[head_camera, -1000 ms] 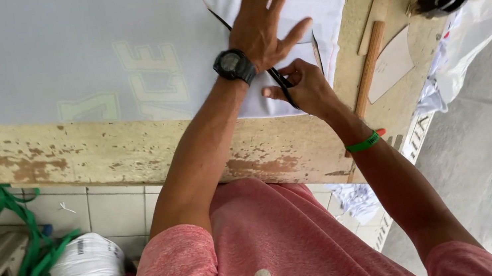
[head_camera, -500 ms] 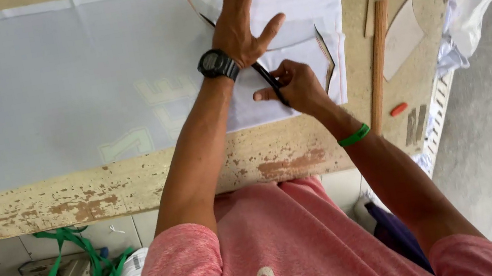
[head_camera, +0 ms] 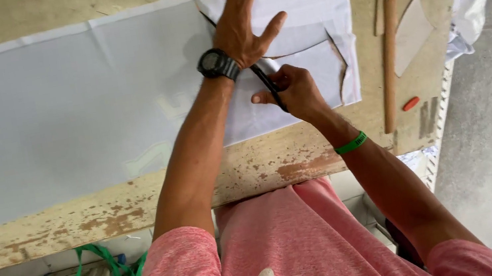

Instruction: The person uses a paper pattern to cut a white fabric piece with scissors. They then place the pattern on a purple jersey, trace the outline with a marker and ruler, and cut the jersey to match the pattern shape.

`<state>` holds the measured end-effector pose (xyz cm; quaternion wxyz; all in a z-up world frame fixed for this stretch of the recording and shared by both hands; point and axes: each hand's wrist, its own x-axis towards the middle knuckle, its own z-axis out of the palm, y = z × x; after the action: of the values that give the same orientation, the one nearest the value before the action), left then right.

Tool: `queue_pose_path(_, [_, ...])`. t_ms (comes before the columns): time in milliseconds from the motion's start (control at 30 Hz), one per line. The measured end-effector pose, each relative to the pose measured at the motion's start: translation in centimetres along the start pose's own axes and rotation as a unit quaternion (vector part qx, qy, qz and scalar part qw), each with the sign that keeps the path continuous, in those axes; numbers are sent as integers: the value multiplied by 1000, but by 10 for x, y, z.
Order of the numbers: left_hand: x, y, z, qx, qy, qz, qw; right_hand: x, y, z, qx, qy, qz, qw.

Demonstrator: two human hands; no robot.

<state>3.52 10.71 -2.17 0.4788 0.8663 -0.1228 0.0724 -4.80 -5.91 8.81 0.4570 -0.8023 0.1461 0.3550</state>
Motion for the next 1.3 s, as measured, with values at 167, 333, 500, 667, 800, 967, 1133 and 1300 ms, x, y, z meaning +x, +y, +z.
queue_pose_path(167, [12,13,-21,-40,-22,-5,999,-5,-34,16,-27,22,50,998])
queue_pose_path(333, [12,-9,-18,-45,-19,-11,999,7,-14,22,11,37,24,999])
queue_pose_path(500, [27,2,-44,-106,-16,-11,994,12,-32,28,48,11,23,999])
queue_pose_path(667, [32,-32,-37,-83,8,27,996,20,-45,35,83,5,19,996])
queue_pose_path(800, [42,-19,-50,-96,2,1,995,15,-46,28,89,-7,11,996])
queue_pose_path(967, [56,12,-96,-4,241,87,967,-27,-13,-11,96,-23,-35,994])
queue_pose_path(1133, [31,29,-48,156,-87,-30,983,-139,89,-73,104,14,-68,992])
queue_pose_path(1300, [48,1,40,154,-114,-1,981,-230,181,-86,226,114,-80,964])
